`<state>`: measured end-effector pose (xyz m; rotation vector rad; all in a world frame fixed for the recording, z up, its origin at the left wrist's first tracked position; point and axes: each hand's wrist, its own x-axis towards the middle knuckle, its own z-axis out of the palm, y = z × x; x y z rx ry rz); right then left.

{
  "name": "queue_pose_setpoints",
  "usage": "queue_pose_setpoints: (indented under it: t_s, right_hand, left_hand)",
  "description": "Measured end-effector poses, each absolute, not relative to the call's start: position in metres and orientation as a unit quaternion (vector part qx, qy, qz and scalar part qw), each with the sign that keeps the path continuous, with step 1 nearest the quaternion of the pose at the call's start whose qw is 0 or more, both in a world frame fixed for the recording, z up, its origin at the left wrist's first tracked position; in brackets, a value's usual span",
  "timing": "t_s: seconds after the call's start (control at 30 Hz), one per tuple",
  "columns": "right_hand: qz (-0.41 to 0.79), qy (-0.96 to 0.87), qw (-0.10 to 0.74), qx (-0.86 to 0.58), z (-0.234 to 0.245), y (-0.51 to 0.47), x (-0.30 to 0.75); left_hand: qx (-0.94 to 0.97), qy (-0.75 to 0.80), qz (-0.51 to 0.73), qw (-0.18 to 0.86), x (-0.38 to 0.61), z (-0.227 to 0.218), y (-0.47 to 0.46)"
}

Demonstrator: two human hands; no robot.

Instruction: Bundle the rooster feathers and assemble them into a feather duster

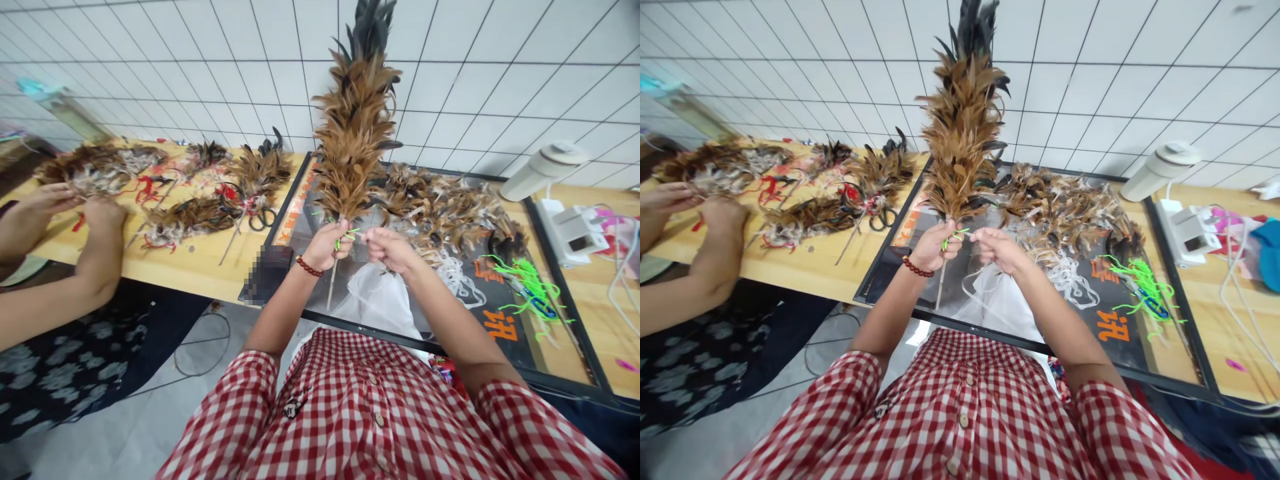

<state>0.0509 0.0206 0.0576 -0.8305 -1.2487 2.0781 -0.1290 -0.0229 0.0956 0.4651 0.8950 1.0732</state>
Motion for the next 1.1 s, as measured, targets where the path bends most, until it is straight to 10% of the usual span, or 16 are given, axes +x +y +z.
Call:
queue_pose_setpoints:
  t_s: [0.27, 0.53, 0.8, 1.1]
  right_hand:
    - [0.457, -0.757, 0.284, -0.371, 0.114, 0.030, 0.066]
    - [-0.001, -0.958, 0.097, -0.270, 0.178, 0.032, 0.017]
    - [-0.028, -0.949, -0.021, -0.313, 0.181, 0.080, -0.022]
    - [0.030, -0.937, 0.003, -0.349, 0.162, 0.079, -0.045]
  left_hand:
    - [0.310, 0.536, 0.514, 0.594, -0.136, 0.083, -0.015]
    - [0.570, 0.633, 0.332, 0.406, -0.134, 0.075, -0.008]
    - [0.778, 0.626, -0.023, 0.045, -0.129, 0.111, -0.032]
    - [0.803, 0.589, -0.010, -0.088, -0.134, 0.100, -0.043]
